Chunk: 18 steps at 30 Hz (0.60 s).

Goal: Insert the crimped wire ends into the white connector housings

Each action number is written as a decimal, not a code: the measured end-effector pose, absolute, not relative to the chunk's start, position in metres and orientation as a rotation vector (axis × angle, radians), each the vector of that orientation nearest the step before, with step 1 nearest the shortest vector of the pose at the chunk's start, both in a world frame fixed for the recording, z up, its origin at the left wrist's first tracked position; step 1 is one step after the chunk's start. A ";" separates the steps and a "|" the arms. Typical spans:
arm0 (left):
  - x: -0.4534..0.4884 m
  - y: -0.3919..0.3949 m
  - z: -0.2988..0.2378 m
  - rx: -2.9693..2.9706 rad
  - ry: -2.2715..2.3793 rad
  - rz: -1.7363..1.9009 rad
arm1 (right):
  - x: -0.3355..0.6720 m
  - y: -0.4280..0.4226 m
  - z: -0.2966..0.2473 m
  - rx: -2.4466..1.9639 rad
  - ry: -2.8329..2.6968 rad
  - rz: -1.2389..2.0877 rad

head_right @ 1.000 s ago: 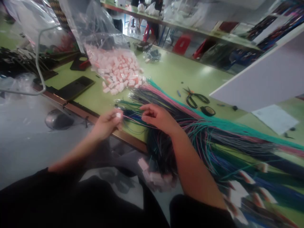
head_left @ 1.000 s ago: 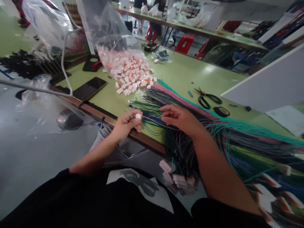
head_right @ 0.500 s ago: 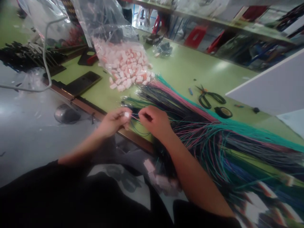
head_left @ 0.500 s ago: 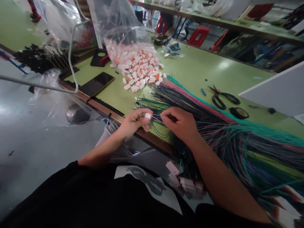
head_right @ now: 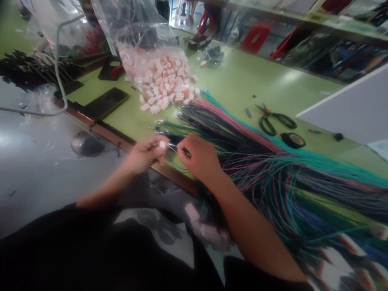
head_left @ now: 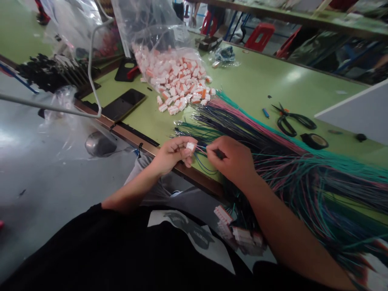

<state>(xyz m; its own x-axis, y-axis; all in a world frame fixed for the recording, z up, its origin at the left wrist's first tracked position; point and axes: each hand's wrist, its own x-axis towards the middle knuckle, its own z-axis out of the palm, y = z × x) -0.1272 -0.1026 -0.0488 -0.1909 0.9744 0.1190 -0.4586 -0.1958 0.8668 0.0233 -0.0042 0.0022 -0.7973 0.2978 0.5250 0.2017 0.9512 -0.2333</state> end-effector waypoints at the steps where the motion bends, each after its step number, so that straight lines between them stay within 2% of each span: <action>1: -0.127 -0.103 -0.048 0.862 0.862 1.632 | 0.023 -0.004 0.002 -0.355 -2.530 0.203; 9: -0.125 -0.105 -0.043 0.857 0.991 1.596 | 0.023 -0.006 -0.005 -0.322 -2.539 -0.141; 18: -0.126 -0.107 -0.043 0.939 1.081 1.532 | 0.020 -0.008 -0.014 -0.222 -2.482 -0.173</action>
